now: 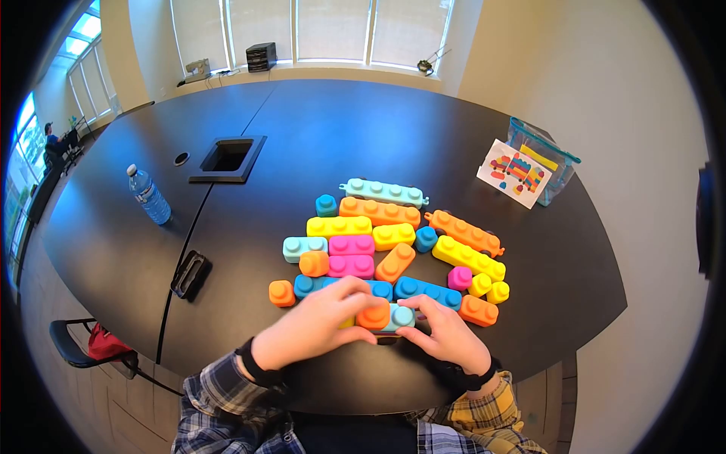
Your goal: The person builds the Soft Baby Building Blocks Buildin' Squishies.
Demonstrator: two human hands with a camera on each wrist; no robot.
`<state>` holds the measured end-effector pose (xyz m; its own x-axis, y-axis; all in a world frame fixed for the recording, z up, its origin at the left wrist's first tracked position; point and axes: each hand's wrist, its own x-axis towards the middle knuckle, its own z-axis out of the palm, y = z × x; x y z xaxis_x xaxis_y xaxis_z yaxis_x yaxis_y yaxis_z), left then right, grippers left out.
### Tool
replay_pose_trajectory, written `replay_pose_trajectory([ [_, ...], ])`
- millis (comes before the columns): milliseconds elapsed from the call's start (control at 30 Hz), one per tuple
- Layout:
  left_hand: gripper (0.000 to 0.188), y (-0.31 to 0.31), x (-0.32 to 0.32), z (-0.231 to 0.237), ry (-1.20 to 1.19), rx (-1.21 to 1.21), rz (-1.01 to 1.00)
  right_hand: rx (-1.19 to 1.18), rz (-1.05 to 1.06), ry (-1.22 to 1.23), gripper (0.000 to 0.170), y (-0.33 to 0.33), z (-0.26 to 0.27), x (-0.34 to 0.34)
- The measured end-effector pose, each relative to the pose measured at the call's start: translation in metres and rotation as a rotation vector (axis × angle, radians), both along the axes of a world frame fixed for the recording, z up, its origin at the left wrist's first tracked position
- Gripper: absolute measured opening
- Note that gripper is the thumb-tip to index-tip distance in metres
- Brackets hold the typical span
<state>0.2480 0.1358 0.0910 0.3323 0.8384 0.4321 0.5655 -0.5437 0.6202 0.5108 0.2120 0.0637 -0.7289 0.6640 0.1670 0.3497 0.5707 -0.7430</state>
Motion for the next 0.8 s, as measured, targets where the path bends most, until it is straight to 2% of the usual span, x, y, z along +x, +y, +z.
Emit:
replay_pose_trajectory([
  [67, 0.041, 0.002, -0.018, 0.01, -0.038, -0.072, 0.061, 0.01, 0.005, -0.004, 0.042, 0.0, -0.001, 0.0],
  [100, 0.039, 0.006, -0.03, 0.004, -0.053, -0.079, 0.17, 0.017, 0.008, -0.004, 0.042, 0.001, -0.002, 0.0],
  [200, 0.038, 0.026, -0.065, -0.017, 0.152, 0.031, 0.451, 0.028, 0.007, 0.007, 0.042, 0.002, -0.007, 0.0],
  [300, 0.039, 0.032, -0.075, -0.027, 0.134, -0.099, 0.477, -0.019, -0.002, -0.092, 0.045, 0.001, 0.0, 0.001],
  [400, 0.041, 0.036, -0.077, -0.033, 0.278, -0.103, 0.464, 0.016, -0.004, -0.001, 0.041, 0.0, -0.005, 0.0],
  [533, 0.038, 0.039, -0.082, -0.035, 0.291, -0.079, 0.437, 0.037, 0.003, 0.012, 0.042, 0.001, -0.006, 0.001],
  [600, 0.033, 0.039, -0.084, -0.035, 0.22, -0.079, 0.425, -0.007, -0.002, -0.028, 0.043, 0.0, -0.001, 0.0],
  [733, 0.028, 0.035, -0.069, 0.002, 0.158, 0.01, 0.415, 0.146, 0.082, -0.088, 0.045, 0.013, 0.015, 0.001],
  [800, 0.028, 0.033, -0.052, 0.031, 0.29, 0.192, 0.341, 0.225, 0.069, -0.041, 0.048, 0.021, 0.033, -0.003],
])
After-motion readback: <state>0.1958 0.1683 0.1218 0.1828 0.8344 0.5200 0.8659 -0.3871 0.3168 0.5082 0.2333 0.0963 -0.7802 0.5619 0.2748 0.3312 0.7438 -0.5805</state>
